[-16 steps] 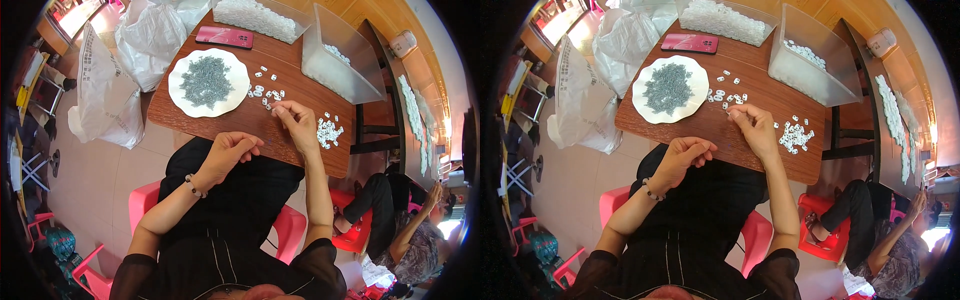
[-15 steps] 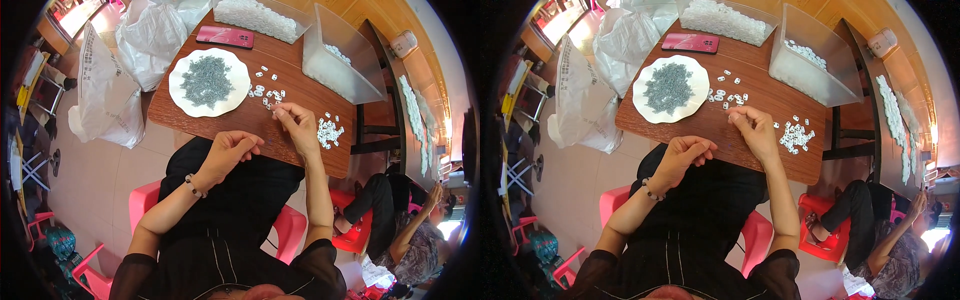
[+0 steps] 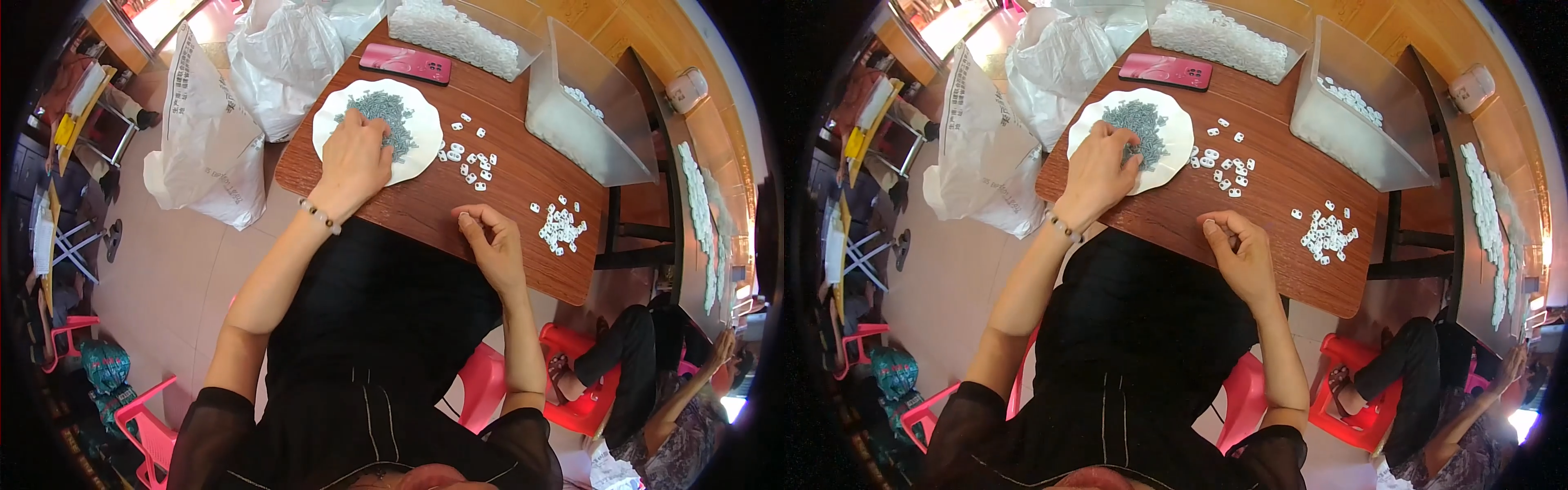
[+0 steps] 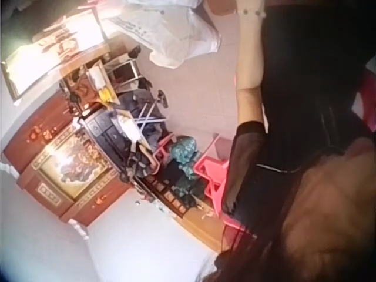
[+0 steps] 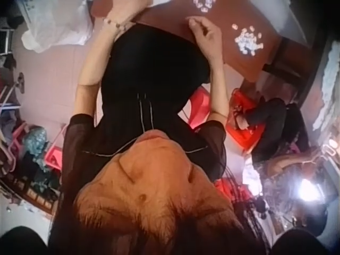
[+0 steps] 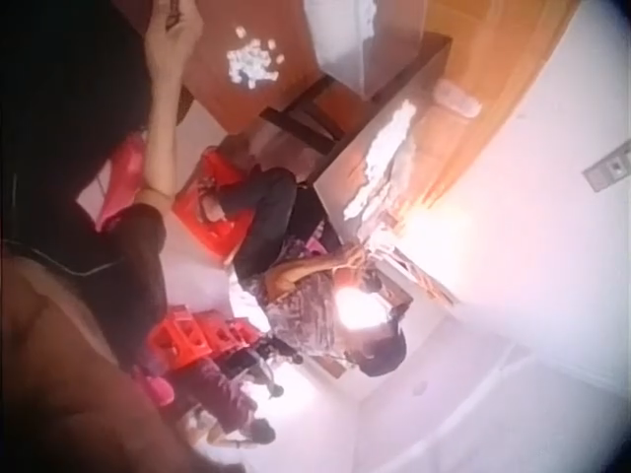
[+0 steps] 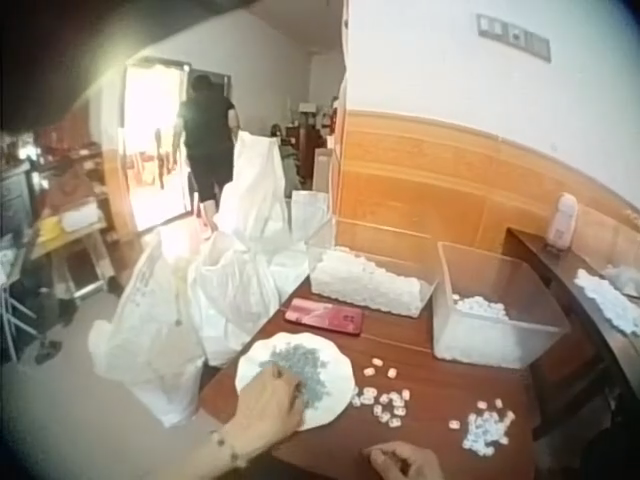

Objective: Inserting small metal pins into plastic ring-like components to assemble them.

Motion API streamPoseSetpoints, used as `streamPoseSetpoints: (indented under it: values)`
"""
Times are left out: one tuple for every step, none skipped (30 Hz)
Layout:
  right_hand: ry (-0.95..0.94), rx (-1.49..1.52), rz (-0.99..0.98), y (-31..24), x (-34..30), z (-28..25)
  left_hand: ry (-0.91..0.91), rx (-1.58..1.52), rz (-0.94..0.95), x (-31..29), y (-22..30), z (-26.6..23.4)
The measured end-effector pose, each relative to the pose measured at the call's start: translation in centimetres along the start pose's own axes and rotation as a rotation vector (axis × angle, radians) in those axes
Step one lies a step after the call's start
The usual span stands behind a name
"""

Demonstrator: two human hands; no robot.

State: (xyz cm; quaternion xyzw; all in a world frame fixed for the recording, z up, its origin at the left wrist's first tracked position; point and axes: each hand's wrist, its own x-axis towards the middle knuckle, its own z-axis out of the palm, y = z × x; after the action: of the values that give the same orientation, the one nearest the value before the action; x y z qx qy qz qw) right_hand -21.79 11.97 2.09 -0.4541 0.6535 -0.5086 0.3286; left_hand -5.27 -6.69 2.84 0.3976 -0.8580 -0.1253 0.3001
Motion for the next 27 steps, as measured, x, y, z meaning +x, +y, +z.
streamPoseSetpoints:
  values:
    - [0.007,-0.031,-0.012,0.1,-0.1,0.0,-0.055,0.041,0.027,0.4,-0.2,0.3]
    - [0.009,-0.028,-0.013,0.1,-0.1,0.0,-0.055,0.043,0.029,0.5,-0.4,0.5]
    - [0.005,-0.041,-0.019,0.1,-0.2,0.0,-0.076,0.014,0.016,0.6,-0.6,0.8]
    - [0.005,-0.055,-0.022,0.2,-0.3,-0.1,-0.099,-0.019,0.004,0.7,-0.5,0.9]
    - [0.007,-0.054,-0.020,0.2,-0.4,-0.2,-0.101,-0.019,0.006,0.6,-0.5,1.0]
    - [0.011,-0.049,-0.022,0.1,-0.4,-0.2,-0.075,-0.035,0.022,0.6,-0.5,1.1]
    - [0.012,-0.041,-0.026,0.1,-0.3,-0.2,-0.046,-0.048,0.038,0.6,-0.6,1.1]
    - [0.011,-0.039,-0.027,0.1,-0.2,-0.2,-0.046,-0.045,0.037,0.6,-0.6,1.0]
    - [0.013,-0.043,-0.033,0.0,-0.1,-0.1,-0.075,-0.064,0.027,0.6,-0.6,1.0]
    - [0.017,-0.049,-0.040,0.0,0.0,-0.1,-0.101,-0.084,0.019,0.7,-0.6,0.9]
    - [0.018,-0.050,-0.042,-0.1,0.0,0.0,-0.100,-0.084,0.020,0.7,-0.5,0.9]
    - [0.019,-0.055,-0.052,-0.2,0.1,0.1,-0.105,-0.065,0.029,0.8,-0.5,1.0]
    - [0.018,-0.057,-0.061,-0.3,0.2,0.1,-0.111,-0.044,0.037,0.9,-0.5,1.1]
    - [0.017,-0.056,-0.062,-0.2,0.2,0.2,-0.110,-0.043,0.036,1.0,-0.7,1.1]
    - [0.015,-0.064,-0.059,-0.1,0.3,0.2,-0.123,-0.037,0.060,1.2,-0.9,1.2]
    - [0.013,-0.071,-0.056,0.0,0.4,0.3,-0.135,-0.032,0.083,1.3,-1.1,1.2]
    - [0.012,-0.072,-0.057,-0.1,0.5,0.3,-0.134,-0.031,0.083,1.4,-1.4,1.4]
    - [0.004,-0.075,-0.063,-0.2,0.5,0.3,-0.101,-0.053,0.091,1.4,-1.7,1.5]
    - [-0.003,-0.077,-0.067,-0.2,0.6,0.3,-0.070,-0.075,0.099,1.4,-1.6,1.4]
    - [-0.003,-0.078,-0.067,-0.3,0.7,0.3,-0.070,-0.075,0.099,1.4,-1.6,1.2]
    - [-0.011,-0.068,-0.069,-0.4,0.8,0.3,-0.107,-0.193,0.026,1.5,-1.5,1.0]
    - [-0.018,-0.059,-0.072,-0.5,0.9,0.4,-0.143,-0.311,-0.046,1.5,-1.4,0.7]
    - [-0.018,-0.060,-0.072,-0.5,1.1,0.4,-0.143,-0.312,-0.046,1.5,-1.3,0.6]
    - [-0.017,-0.063,-0.083,-0.6,1.3,0.4,-0.122,-0.364,-0.085,1.5,-1.3,0.5]
    - [-0.018,-0.064,-0.095,-0.7,1.6,0.5,-0.100,-0.413,-0.125,1.5,-1.4,0.4]
    - [-0.019,-0.064,-0.097,-0.8,1.9,0.6,-0.098,-0.413,-0.125,1.5,-1.5,0.3]
    - [-0.032,-0.059,-0.081,-1.1,2.3,0.6,-0.101,-0.462,-0.140,1.5,-1.8,0.4]
